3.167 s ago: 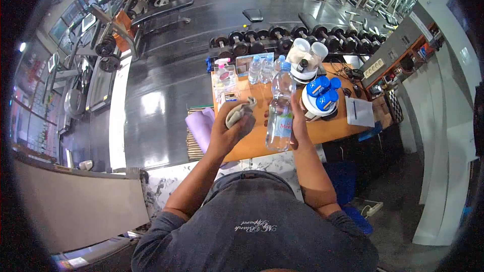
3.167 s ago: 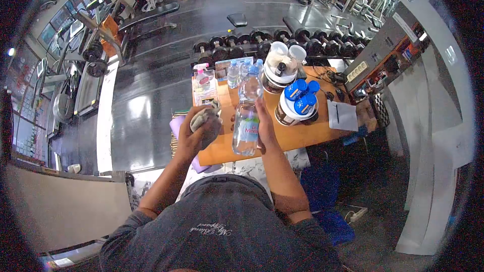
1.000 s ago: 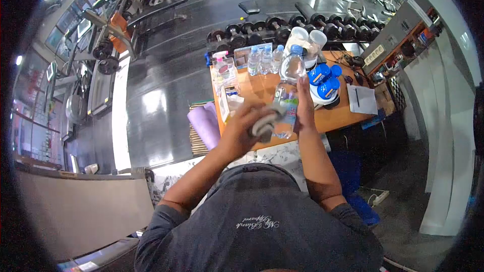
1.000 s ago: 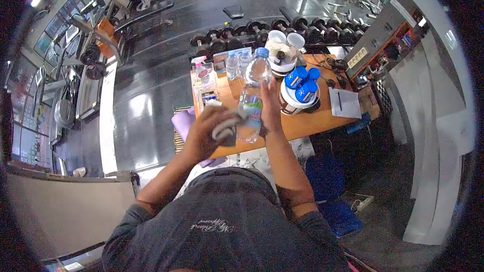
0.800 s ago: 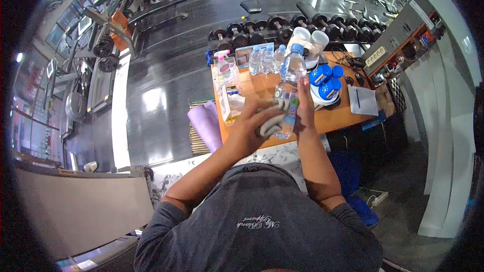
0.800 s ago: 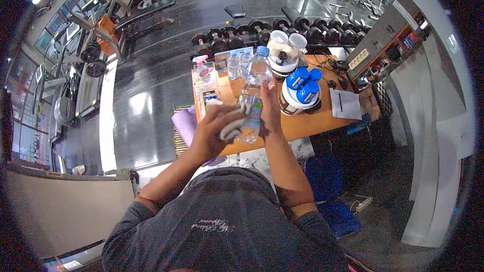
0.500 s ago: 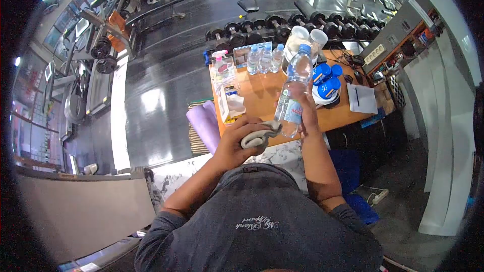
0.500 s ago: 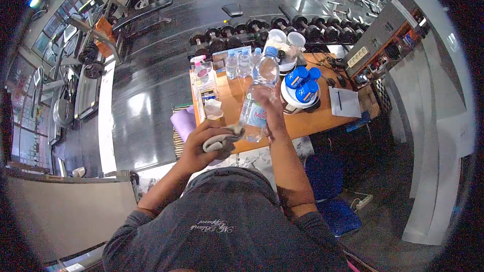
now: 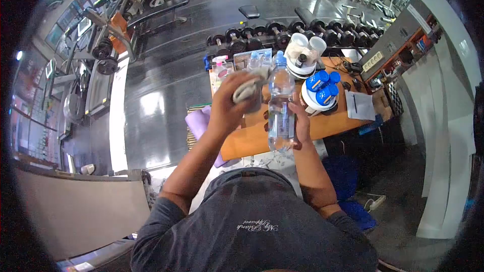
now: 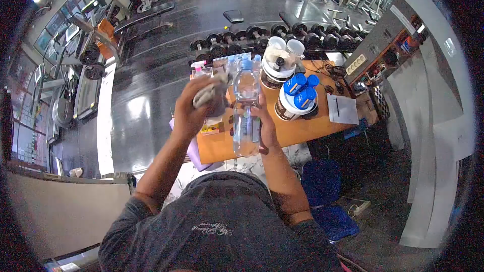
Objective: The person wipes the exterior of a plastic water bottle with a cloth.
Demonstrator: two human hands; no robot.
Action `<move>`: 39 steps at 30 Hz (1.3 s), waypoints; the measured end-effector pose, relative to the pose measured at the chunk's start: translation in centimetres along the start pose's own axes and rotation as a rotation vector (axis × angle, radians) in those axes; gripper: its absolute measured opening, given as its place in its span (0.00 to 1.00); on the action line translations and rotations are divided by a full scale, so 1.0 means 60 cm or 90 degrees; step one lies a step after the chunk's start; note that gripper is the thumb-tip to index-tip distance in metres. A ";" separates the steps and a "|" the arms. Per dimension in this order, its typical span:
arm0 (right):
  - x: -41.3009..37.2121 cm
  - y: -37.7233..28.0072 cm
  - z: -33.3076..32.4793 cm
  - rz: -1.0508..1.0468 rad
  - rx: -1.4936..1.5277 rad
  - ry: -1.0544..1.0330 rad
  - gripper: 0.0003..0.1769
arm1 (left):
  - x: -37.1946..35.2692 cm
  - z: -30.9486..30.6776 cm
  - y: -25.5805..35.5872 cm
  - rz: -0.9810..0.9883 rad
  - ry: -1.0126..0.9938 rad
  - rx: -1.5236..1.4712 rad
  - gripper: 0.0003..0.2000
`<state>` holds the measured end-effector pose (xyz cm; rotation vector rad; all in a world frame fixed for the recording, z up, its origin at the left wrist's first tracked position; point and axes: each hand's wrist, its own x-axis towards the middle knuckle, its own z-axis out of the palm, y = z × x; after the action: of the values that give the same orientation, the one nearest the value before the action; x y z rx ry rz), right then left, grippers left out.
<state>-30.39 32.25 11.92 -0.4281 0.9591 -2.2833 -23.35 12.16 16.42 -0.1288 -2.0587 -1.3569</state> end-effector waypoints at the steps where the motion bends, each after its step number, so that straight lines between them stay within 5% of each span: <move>1: -0.002 0.004 0.000 0.011 0.024 -0.025 0.35 | 0.027 0.002 0.000 0.032 0.001 0.012 0.22; 6: -0.015 0.016 0.006 -0.002 0.040 -0.083 0.34 | 0.104 0.026 0.020 0.035 -0.090 -0.010 0.26; 9: -0.007 0.021 -0.018 -0.020 0.082 -0.029 0.37 | 0.063 0.046 0.016 0.176 -0.121 0.175 0.26; 13: -0.005 0.017 -0.036 -0.031 0.016 0.006 0.42 | 0.025 0.028 0.059 0.076 -0.216 0.116 0.28; 18: -0.018 0.002 0.006 -0.048 -0.082 -0.009 0.42 | 0.053 0.037 0.052 0.124 -0.109 0.109 0.28; 27: 0.008 0.004 -0.027 -0.099 -0.052 0.144 0.41 | -0.051 0.046 0.041 0.123 -0.247 0.178 0.29; 35: 0.008 0.000 -0.002 -0.107 -0.078 0.016 0.47 | -0.029 0.050 0.034 0.124 -0.154 0.163 0.30; 39: 0.023 0.005 -0.057 -0.044 -0.051 0.106 0.37 | -0.083 0.047 0.054 0.098 -0.223 0.130 0.27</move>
<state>-33.07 33.01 9.45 -0.3136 1.1364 -2.3788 -19.45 17.36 15.42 -0.4540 -2.4073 -1.0808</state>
